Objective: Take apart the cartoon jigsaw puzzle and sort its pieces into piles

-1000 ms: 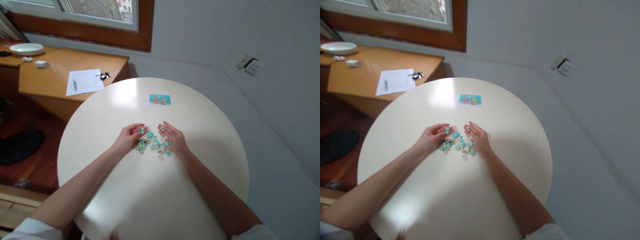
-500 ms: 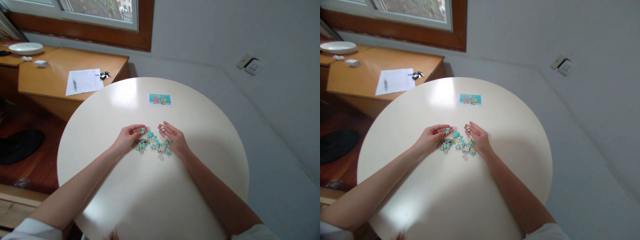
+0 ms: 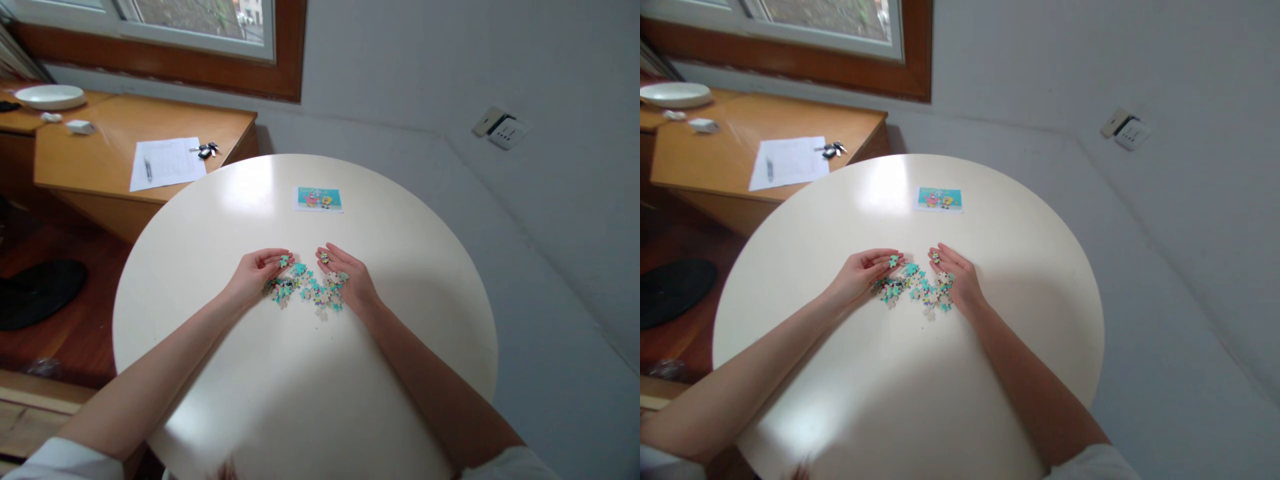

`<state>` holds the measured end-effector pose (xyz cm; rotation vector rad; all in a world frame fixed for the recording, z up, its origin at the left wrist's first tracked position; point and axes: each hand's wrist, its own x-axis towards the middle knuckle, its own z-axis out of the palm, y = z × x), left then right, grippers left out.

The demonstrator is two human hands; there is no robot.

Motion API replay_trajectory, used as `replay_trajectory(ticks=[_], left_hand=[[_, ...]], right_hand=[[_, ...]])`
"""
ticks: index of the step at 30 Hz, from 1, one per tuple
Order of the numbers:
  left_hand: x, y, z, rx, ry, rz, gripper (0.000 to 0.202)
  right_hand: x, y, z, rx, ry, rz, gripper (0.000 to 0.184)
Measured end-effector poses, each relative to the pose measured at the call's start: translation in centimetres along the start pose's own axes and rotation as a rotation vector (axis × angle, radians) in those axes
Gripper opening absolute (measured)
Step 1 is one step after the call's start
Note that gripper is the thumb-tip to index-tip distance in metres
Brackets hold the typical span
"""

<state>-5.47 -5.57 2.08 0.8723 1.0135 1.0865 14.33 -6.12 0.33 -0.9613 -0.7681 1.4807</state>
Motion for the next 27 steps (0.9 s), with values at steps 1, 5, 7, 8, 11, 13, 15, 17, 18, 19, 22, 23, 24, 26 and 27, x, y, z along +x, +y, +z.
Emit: replay_trajectory(ticks=[1,5,7,8,11,13,15,17,18,19,22,23,24,26,27], left_hand=[[-0.01,0.01,-0.01,-0.003,0.0,-0.002,0.034],[0.0,-0.06,-0.07,-0.019,0.0,-0.002,0.033],[0.04,-0.12,-0.11,-0.021,-0.002,-0.002,0.033],[0.06,-0.14,-0.13,-0.021,-0.004,-0.002,0.033],[0.08,-0.18,-0.18,-0.019,-0.008,0.001,0.033],[0.08,-0.18,-0.2,-0.017,-0.008,0.001,0.033],[0.09,-0.19,-0.21,-0.015,-0.007,-0.001,0.033],[0.1,-0.19,-0.21,-0.015,-0.005,-0.001,0.033],[0.1,-0.19,-0.2,-0.017,-0.004,-0.001,0.033],[0.1,-0.18,-0.19,-0.018,-0.004,-0.002,0.033],[0.07,-0.14,-0.13,-0.023,-0.007,-0.004,0.032],[0.05,-0.13,-0.11,-0.026,-0.008,-0.004,0.032],[0.04,-0.12,-0.09,-0.028,-0.008,-0.004,0.032],[0.02,-0.11,-0.05,-0.034,-0.005,-0.003,0.033],[0.01,-0.09,-0.04,-0.035,-0.004,-0.003,0.033]], right_hand=[[0.02,0.02,-0.02,0.008,-0.003,0.0,0.036],[0.04,0.04,-0.12,0.02,-0.016,0.003,0.035],[0.03,0.03,-0.15,0.03,-0.017,0.011,0.035],[0.03,0.03,-0.16,0.036,-0.018,0.014,0.035],[0.03,0.04,-0.16,0.052,-0.02,0.016,0.033],[0.05,0.08,-0.18,0.062,-0.021,0.017,0.033],[0.1,0.15,-0.23,0.073,-0.021,0.022,0.033],[0.16,0.23,-0.3,0.086,-0.02,0.025,0.034],[0.18,0.26,-0.34,0.091,-0.021,0.025,0.034],[0.21,0.29,-0.37,0.093,-0.023,0.024,0.034],[0.23,0.31,-0.41,0.082,-0.034,0.014,0.033],[0.22,0.3,-0.41,0.078,-0.036,0.013,0.033],[0.2,0.27,-0.39,0.076,-0.035,0.013,0.032],[0.16,0.2,-0.33,0.076,-0.03,0.017,0.032],[0.13,0.16,-0.3,0.075,-0.028,0.018,0.031]])
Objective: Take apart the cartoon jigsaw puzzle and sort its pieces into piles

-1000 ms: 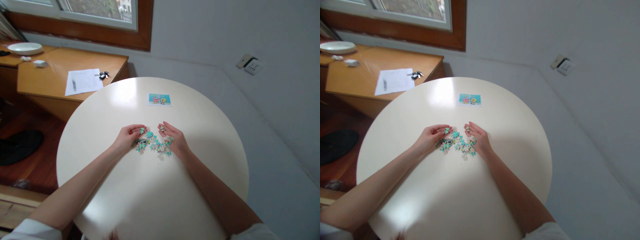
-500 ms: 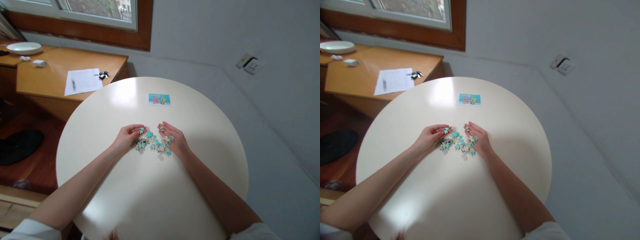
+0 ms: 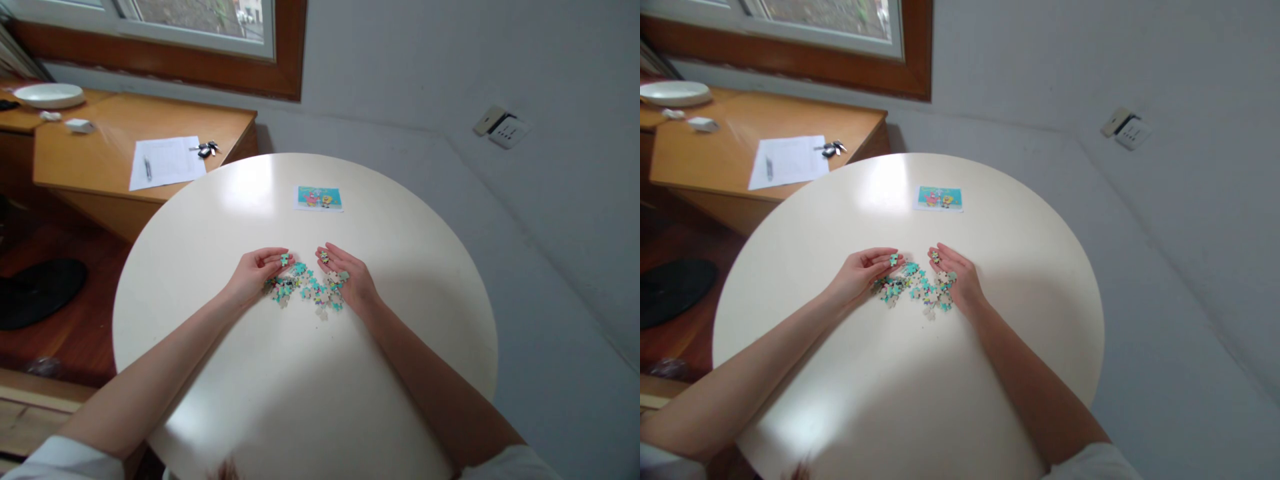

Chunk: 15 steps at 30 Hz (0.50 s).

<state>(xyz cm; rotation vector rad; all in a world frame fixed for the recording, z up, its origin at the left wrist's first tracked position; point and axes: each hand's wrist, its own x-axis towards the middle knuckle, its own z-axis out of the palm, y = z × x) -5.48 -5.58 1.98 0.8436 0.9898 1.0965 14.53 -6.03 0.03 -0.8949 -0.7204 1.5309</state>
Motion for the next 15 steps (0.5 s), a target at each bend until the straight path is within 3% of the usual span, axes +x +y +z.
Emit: replay_trajectory(ticks=[10,15], left_hand=[[-0.11,0.19,0.15,0.013,0.004,-0.004,0.04],[-0.34,0.54,0.16,0.181,-0.001,0.09,0.038]], right_hand=[[0.17,0.08,-0.26,-0.04,-0.019,-0.022,0.032],[-0.29,0.12,0.15,-0.203,-0.043,-0.102,0.033]])
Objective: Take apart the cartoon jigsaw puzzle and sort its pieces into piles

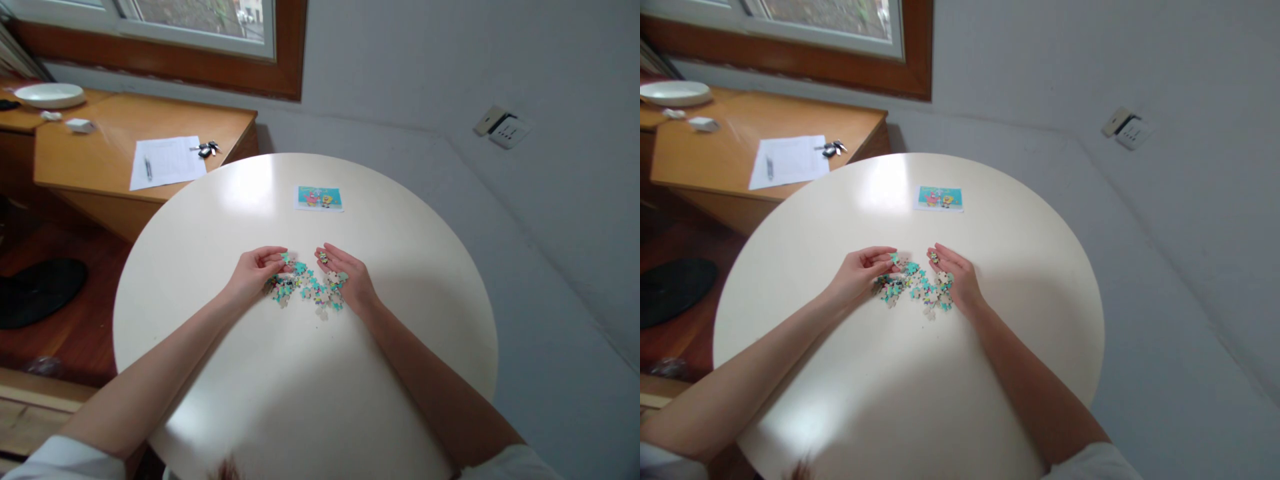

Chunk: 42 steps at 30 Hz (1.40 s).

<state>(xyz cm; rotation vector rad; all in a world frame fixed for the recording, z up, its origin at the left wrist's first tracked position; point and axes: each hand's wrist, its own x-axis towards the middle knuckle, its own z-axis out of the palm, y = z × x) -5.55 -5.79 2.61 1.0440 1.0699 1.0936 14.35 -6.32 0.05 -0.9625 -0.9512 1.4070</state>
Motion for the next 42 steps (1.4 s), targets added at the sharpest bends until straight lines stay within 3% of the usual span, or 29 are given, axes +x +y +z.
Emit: replay_trajectory(ticks=[3,7,11,14,16,18,20,22,25,27,33,38,42], left_hand=[[-0.1,0.0,-0.1,0.201,-0.014,0.127,0.029],[-0.2,-0.5,-0.3,0.412,-0.008,0.206,0.023],[0.0,-0.5,-0.5,0.595,0.021,0.283,0.021],[0.1,0.2,-0.8,0.741,0.021,0.349,0.023],[-0.1,0.9,-1.3,0.865,-0.063,0.387,0.031],[-0.5,1.5,-2.1,1.026,-0.213,0.398,0.059],[-1.0,1.4,-3.0,1.186,-0.338,0.374,0.092],[-1.5,0.7,-3.7,1.288,-0.4,0.347,0.105],[-1.9,-0.9,-3.5,1.37,-0.355,0.358,0.097],[-1.5,-1.7,-2.5,1.384,-0.296,0.405,0.087],[1.5,-2.0,1.4,1.353,-0.271,0.441,0.059],[3.4,-2.3,3.3,1.339,-0.263,0.494,0.049],[4.3,-2.6,4.8,1.211,-0.193,0.488,0.042]], right_hand=[[-0.8,0.1,0.6,-0.314,-0.103,-0.118,0.031],[-1.8,0.1,1.3,-0.742,-0.269,-0.383,0.031],[-2.0,-0.8,1.3,-0.958,-0.283,-0.563,0.035],[-1.8,-2.1,0.9,-1.111,-0.276,-0.552,0.038],[-1.8,-2.9,0.3,-1.245,-0.323,-0.48,0.053],[-2.3,-3.2,-0.5,-1.373,-0.403,-0.393,0.083],[-3.0,-3.0,-1.3,-1.459,-0.477,-0.33,0.1],[-3.8,-2.3,-1.9,-1.509,-0.488,-0.293,0.104],[-4.4,-0.9,-1.9,-1.529,-0.393,-0.3,0.088],[-3.9,-0.2,-1.3,-1.509,-0.338,-0.337,0.08],[0.2,0.6,0.9,-1.451,-0.192,-0.376,0.053],[2.3,0.9,0.8,-1.383,-0.14,-0.384,0.048],[2.9,1.1,0.5,-1.283,-0.106,-0.406,0.05]])
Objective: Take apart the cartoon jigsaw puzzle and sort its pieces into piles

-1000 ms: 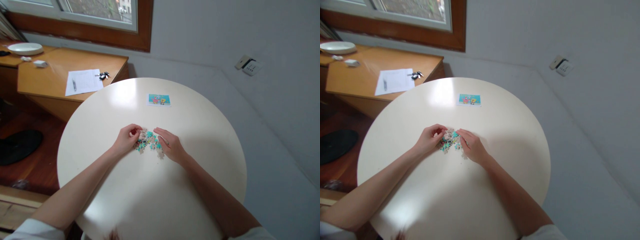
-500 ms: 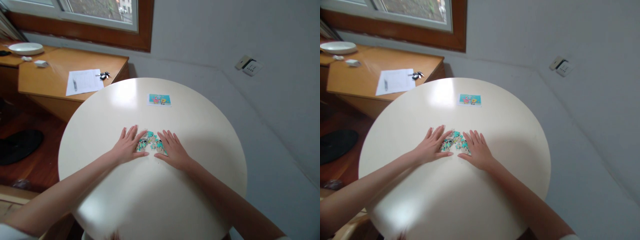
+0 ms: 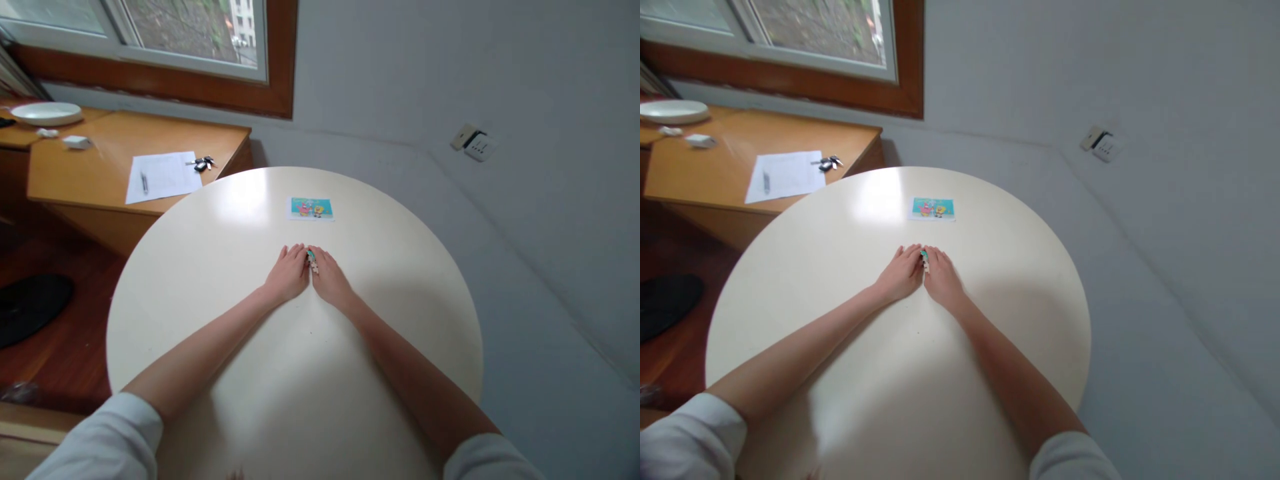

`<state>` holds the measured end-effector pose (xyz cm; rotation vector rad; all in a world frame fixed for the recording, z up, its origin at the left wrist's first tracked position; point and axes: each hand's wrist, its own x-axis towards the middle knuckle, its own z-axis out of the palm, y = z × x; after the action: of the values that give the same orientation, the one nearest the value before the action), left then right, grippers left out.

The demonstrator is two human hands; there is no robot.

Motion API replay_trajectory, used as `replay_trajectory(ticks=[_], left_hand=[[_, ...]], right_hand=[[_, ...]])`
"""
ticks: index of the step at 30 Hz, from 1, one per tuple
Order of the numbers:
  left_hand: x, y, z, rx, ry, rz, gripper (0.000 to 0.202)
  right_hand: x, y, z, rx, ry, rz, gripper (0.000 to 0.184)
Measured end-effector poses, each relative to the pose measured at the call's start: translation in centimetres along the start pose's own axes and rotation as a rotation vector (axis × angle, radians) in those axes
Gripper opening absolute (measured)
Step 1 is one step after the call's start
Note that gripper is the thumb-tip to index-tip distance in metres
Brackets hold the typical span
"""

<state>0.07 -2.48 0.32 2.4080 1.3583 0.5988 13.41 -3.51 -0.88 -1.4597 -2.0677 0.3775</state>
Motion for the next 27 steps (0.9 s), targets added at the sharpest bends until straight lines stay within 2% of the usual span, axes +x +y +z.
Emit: replay_trajectory(ticks=[4,9,16,19,23,25,27], left_hand=[[0.7,0.1,0.2,-0.257,0.11,-0.085,0.039],[0.4,-1.1,-0.1,-0.659,0.215,-0.202,0.033],[0.5,-1.2,-0.4,-0.854,0.288,-0.28,0.024],[0.7,-1.4,-0.5,-0.931,0.374,-0.319,0.015],[1.0,-1.5,-0.7,-1.137,0.482,-0.454,0.013],[1.1,-1.3,-1.0,-1.222,0.491,-0.515,0.014],[1.1,-1.0,-1.2,-1.249,0.489,-0.536,0.014]], right_hand=[[0.7,-0.1,-0.1,0.115,0.059,0.101,0.047],[0.9,-0.2,-0.4,0.275,0.128,0.167,0.044],[0.6,0.4,-0.8,0.461,0.103,0.139,0.047],[0.2,-0.6,-1.2,0.335,0.023,0.029,0.047],[-0.6,-2.7,-1.2,-0.07,-0.109,-0.107,0.07],[-0.8,-3.2,-0.9,-0.187,-0.142,-0.104,0.067],[-0.8,-3.3,-0.5,-0.239,-0.148,-0.094,0.055]])
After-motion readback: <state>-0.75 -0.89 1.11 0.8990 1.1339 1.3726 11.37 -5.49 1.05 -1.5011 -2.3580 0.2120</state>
